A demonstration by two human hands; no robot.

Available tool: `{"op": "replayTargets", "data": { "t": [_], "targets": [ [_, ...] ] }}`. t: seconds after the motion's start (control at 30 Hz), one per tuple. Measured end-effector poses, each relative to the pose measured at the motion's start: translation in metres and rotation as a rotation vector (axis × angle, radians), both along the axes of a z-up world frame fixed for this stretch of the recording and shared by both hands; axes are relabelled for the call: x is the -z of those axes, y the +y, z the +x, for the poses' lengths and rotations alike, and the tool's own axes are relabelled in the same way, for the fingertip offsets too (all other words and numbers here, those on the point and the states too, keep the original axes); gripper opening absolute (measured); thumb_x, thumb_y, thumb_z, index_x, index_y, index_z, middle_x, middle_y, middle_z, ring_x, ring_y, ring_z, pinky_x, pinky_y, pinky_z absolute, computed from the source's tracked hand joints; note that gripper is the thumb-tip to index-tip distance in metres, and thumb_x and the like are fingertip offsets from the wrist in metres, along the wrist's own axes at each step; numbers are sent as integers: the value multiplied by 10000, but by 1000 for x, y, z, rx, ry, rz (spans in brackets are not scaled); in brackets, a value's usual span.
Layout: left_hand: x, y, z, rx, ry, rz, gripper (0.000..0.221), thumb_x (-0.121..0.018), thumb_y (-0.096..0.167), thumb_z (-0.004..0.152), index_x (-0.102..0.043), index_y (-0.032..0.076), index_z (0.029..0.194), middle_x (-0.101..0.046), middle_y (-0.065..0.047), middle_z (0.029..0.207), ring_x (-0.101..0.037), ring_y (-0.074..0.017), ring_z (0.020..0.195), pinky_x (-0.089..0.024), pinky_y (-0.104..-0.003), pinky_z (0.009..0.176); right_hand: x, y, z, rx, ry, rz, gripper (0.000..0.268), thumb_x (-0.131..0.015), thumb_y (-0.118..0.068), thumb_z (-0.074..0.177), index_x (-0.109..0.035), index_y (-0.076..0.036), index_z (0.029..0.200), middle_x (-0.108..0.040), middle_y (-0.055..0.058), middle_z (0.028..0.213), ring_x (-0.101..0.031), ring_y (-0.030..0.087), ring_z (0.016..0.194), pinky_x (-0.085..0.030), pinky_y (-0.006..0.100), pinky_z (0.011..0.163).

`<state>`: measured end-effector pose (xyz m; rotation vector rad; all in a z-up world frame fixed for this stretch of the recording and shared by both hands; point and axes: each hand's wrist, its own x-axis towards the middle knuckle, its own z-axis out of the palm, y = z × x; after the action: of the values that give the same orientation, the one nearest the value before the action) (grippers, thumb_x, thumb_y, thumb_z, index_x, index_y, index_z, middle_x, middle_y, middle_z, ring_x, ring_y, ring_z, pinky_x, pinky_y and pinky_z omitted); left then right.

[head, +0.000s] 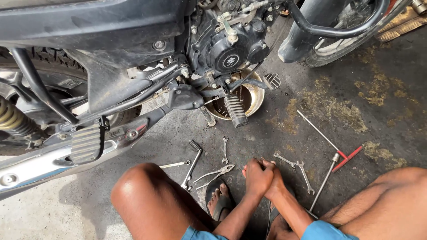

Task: Repairing and maintenance of a motorcycle engine and components.

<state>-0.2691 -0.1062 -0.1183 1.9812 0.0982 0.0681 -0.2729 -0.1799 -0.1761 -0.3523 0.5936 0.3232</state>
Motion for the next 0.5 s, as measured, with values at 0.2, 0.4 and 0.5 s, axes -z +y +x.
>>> {"op": "replayTargets", "data": {
  "t": [0.2,0.4,0.5],
  "targets": [
    [-76,32,25,403,366,296,328,-749,323,814,-744,0,867,-717,-261,880,-734,-401,822,-566,-456,730,18,-13,-2,77,150,57,328,-496,-360,988,-682,-98,922,-706,86,845,-688,233,792,-596,465,739],
    [-170,109,98,-191,-222,-71,333,-659,315,955,-764,26,829,-744,-93,706,-719,-190,648,-559,-340,661,4,-16,5,72,253,-112,221,-624,-258,956,-634,-53,872,-641,78,807,-644,234,749,-596,398,710],
    [-171,115,156,-279,-124,-6,315,-771,335,848,-746,55,990,-752,-91,820,-726,-195,745,-567,-355,733,6,-16,11,99,191,-69,211,-636,-249,950,-630,-56,865,-630,76,800,-653,230,750,-606,392,721]
  ]
}}
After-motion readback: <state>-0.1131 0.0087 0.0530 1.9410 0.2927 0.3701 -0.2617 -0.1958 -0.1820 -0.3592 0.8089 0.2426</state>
